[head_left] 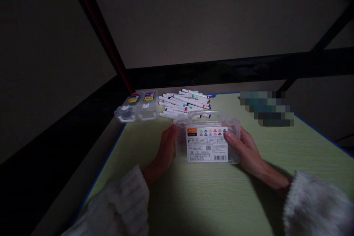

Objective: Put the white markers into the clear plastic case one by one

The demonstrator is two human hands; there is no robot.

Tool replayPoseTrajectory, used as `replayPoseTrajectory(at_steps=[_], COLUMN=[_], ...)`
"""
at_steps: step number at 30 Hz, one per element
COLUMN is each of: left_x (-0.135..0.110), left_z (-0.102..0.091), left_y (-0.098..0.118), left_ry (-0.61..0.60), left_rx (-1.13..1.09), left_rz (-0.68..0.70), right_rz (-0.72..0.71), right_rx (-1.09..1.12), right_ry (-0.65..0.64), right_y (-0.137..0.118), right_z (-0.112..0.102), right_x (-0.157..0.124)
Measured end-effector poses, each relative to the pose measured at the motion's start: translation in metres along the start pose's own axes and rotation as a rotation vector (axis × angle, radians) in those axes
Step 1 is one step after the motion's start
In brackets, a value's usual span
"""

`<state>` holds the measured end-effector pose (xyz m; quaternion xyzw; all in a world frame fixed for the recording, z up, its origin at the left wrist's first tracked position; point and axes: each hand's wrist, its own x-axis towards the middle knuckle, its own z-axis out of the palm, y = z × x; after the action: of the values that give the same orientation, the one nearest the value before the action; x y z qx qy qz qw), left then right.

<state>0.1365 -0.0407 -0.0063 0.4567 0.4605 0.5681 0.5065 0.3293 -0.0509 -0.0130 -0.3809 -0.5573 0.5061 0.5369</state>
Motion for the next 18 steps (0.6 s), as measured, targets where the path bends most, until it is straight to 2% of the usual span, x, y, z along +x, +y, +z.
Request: replayPoseTrajectory(at_steps=[6, 8, 11, 18], left_x=[-0.004, -0.005, -0.007, -0.011], left_z=[0.004, 0.005, 0.005, 0.008], left_y=[0.009, 0.013, 0.015, 0.015], left_ry=[-0.293, -0.354, -0.355, -0.253], left_rx=[-0.075, -0.067, -0.054, 0.026], left_rz=[-0.026, -0.046, -0.068, -0.040], right_rz=[-0.051, -0.049, -0.036, 0.081], right_rx=[0.011, 0.016, 0.031, 0.160], right_ry=[0.110, 0.125, 0.131, 0.134], right_y=[0.000, 0.000, 0.001, -0.002], right_z=[-0.004, -0.005, -0.005, -0.001], right_x=[0.001, 0.001, 0.001, 0.005])
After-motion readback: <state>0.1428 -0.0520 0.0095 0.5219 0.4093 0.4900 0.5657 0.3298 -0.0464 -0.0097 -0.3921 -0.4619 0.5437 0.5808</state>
